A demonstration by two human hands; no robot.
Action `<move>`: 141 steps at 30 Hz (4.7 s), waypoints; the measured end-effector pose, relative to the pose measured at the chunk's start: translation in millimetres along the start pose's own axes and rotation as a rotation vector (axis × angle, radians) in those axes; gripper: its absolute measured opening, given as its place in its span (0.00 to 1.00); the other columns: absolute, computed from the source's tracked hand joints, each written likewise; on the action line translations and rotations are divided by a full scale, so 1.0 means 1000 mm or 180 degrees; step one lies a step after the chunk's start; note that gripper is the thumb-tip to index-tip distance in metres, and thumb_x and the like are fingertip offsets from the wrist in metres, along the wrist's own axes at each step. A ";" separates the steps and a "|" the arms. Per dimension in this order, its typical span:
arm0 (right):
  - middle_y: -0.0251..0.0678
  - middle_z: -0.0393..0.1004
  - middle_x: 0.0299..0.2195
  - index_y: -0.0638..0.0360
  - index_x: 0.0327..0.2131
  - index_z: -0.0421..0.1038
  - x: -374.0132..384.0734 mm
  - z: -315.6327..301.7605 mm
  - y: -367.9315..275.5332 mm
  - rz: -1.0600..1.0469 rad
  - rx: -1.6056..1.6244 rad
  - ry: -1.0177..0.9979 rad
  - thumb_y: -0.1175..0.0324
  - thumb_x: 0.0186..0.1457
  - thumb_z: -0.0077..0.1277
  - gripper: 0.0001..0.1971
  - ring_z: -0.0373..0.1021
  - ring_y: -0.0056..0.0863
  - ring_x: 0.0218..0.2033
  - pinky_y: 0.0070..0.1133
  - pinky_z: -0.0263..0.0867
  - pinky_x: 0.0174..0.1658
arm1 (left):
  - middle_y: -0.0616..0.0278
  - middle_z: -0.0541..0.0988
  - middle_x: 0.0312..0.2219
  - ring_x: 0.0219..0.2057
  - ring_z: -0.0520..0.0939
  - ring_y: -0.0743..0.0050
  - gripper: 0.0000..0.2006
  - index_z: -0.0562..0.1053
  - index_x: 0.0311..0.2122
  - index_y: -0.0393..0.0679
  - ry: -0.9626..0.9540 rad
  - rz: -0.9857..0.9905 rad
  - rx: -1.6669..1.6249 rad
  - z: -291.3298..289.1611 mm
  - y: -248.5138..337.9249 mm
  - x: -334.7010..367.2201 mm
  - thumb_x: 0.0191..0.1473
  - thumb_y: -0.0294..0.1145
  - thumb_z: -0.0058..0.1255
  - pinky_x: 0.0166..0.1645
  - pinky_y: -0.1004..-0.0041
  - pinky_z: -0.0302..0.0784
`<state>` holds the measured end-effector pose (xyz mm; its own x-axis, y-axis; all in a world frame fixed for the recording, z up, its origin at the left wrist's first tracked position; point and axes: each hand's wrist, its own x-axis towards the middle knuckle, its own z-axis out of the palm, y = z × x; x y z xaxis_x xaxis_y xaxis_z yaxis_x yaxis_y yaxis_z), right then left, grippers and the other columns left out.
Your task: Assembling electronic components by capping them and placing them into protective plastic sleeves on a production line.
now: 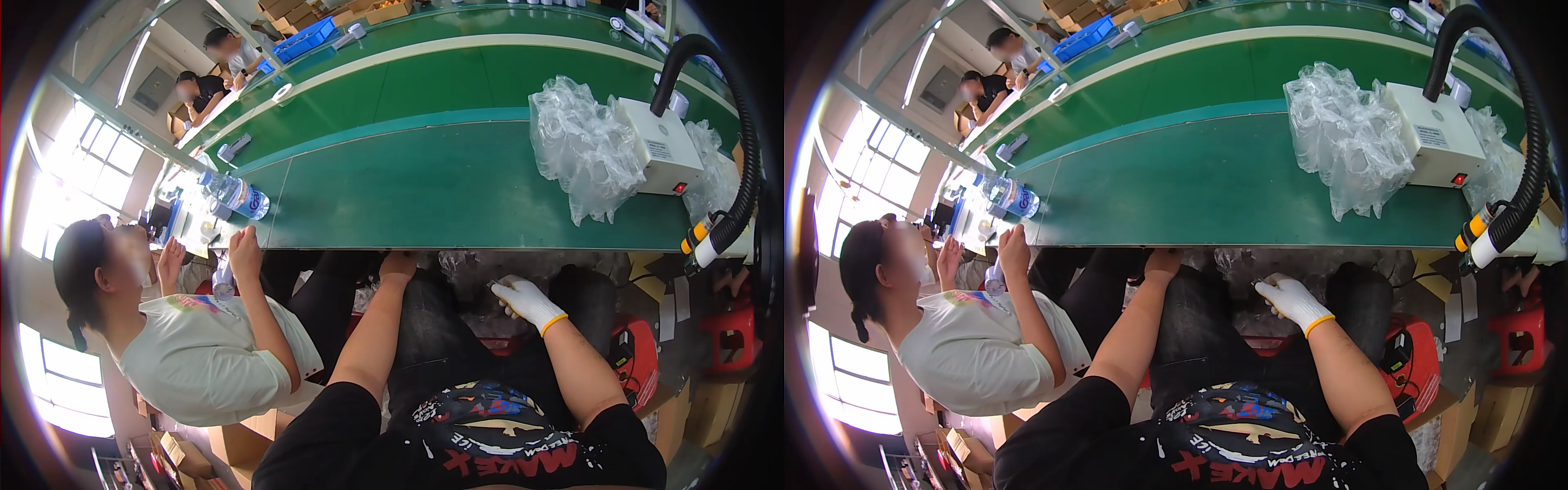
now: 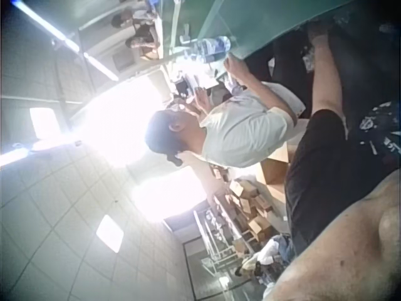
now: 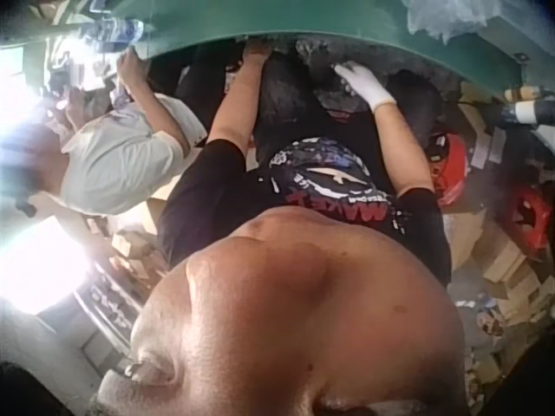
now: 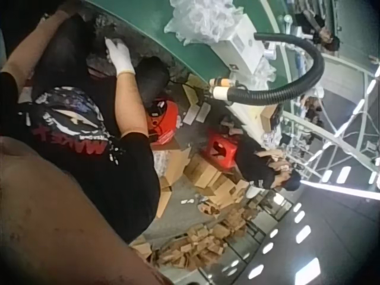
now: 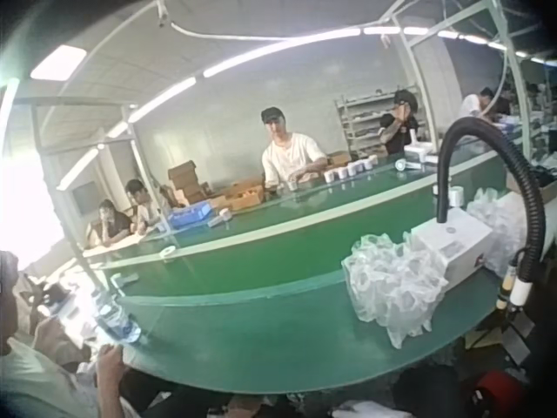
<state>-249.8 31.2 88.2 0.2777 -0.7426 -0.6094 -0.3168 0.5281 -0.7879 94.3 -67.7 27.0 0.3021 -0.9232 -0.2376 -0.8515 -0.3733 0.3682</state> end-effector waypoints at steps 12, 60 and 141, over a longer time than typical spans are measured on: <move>0.28 0.71 0.26 0.60 0.46 0.72 -0.001 0.001 -0.002 0.0072 -0.0034 -0.0045 0.55 0.63 0.56 0.18 0.66 0.16 0.21 0.17 0.62 0.22 | 0.43 0.80 0.50 0.53 0.81 0.42 0.28 0.75 0.56 0.50 -0.0087 0.0022 0.0053 -0.001 -0.001 0.002 0.61 0.58 0.41 0.57 0.51 0.76; 0.36 0.70 0.16 0.60 0.21 0.71 0.015 0.005 0.043 0.0015 -0.0770 0.0044 0.45 0.61 0.51 0.27 0.68 0.29 0.16 0.29 0.66 0.24 | 0.44 0.83 0.42 0.49 0.82 0.44 0.16 0.77 0.47 0.37 -0.2326 0.4019 -0.4146 -0.227 0.169 -0.218 0.60 0.39 0.56 0.57 0.49 0.74; 0.57 0.80 0.31 0.68 0.32 0.80 0.012 -0.007 0.035 -0.0377 -0.1367 0.0099 0.46 0.57 0.50 0.28 0.77 0.53 0.38 0.40 0.69 0.45 | 0.42 0.70 0.59 0.58 0.72 0.43 0.34 0.60 0.68 0.39 0.0193 0.3154 -0.1467 -0.287 0.097 -0.114 0.55 0.26 0.53 0.65 0.55 0.64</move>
<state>-263.4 37.8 53.6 0.3095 -0.8031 -0.5092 -0.6342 0.2247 -0.7398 100.4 -24.7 348.1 -0.3972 -0.8309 0.3896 -0.4900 0.5510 0.6755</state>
